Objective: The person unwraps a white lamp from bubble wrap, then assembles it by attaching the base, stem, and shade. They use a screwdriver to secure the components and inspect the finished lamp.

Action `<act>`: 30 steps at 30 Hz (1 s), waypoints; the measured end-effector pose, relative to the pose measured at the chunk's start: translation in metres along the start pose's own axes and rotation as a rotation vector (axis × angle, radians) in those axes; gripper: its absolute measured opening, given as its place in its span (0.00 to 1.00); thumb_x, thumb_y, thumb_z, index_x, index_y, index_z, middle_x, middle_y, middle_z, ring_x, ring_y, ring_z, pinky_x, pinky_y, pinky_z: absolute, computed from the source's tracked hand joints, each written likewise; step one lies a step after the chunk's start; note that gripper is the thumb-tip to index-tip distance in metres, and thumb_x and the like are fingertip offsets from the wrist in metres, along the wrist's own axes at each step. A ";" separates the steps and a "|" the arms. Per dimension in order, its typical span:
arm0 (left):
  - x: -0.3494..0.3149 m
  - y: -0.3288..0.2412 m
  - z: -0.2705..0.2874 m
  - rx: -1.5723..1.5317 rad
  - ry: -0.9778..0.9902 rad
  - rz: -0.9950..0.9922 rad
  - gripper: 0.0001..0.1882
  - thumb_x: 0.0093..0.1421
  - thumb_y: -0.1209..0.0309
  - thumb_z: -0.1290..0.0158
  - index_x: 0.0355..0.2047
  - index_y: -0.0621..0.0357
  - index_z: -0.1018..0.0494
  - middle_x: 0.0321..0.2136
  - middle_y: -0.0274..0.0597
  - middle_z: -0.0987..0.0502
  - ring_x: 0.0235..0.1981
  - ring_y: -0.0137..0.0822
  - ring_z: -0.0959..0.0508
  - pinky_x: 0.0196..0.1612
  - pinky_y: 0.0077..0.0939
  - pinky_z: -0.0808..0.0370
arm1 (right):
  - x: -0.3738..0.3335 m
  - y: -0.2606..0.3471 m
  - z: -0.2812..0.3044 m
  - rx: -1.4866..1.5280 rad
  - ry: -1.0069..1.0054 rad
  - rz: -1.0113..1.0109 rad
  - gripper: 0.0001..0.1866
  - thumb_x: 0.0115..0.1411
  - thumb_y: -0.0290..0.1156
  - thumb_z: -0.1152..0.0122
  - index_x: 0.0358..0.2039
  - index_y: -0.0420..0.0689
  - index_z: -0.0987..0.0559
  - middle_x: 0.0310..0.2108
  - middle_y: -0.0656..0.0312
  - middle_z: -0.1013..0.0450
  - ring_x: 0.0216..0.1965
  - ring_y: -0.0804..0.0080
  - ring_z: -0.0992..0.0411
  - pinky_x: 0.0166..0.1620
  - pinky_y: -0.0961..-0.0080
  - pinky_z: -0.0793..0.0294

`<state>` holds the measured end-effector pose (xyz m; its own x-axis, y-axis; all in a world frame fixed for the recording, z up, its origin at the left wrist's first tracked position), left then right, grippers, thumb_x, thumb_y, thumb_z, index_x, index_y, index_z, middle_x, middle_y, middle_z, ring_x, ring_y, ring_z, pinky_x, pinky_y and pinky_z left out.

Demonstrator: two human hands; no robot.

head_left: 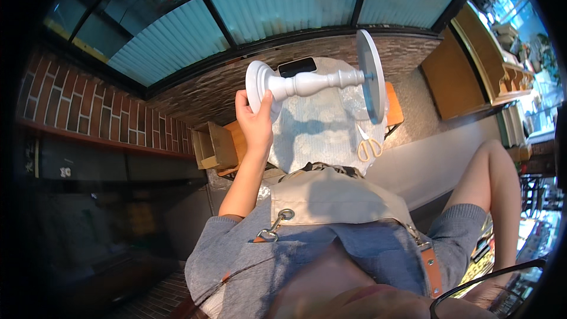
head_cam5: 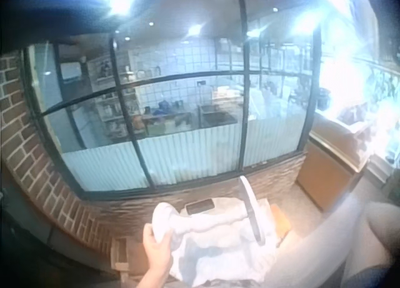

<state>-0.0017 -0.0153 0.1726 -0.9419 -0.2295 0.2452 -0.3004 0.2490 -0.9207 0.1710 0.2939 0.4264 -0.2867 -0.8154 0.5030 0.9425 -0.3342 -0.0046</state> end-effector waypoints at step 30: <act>-0.022 -0.030 0.000 0.125 -0.114 -0.386 0.11 0.61 0.73 0.43 0.35 0.58 0.36 0.32 0.32 0.31 0.32 0.20 0.33 0.40 0.16 0.34 | -0.096 -0.072 -0.305 2.205 -0.963 -1.104 0.17 0.69 0.44 0.56 0.27 0.47 0.32 0.17 0.66 0.39 0.22 0.72 0.38 0.28 0.76 0.34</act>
<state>0.0281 -0.0178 0.1950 -0.7389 -0.3876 0.5511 -0.6013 0.0101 -0.7990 0.0785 0.2519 0.1150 -0.9275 -0.3167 -0.1985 -0.3719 0.8359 0.4038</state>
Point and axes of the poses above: each hand's wrist, its own x-axis towards the middle knuckle, its own z-axis out of the back of the hand, y = z × x, the point moved 4 cm from there along x, towards the middle knuckle
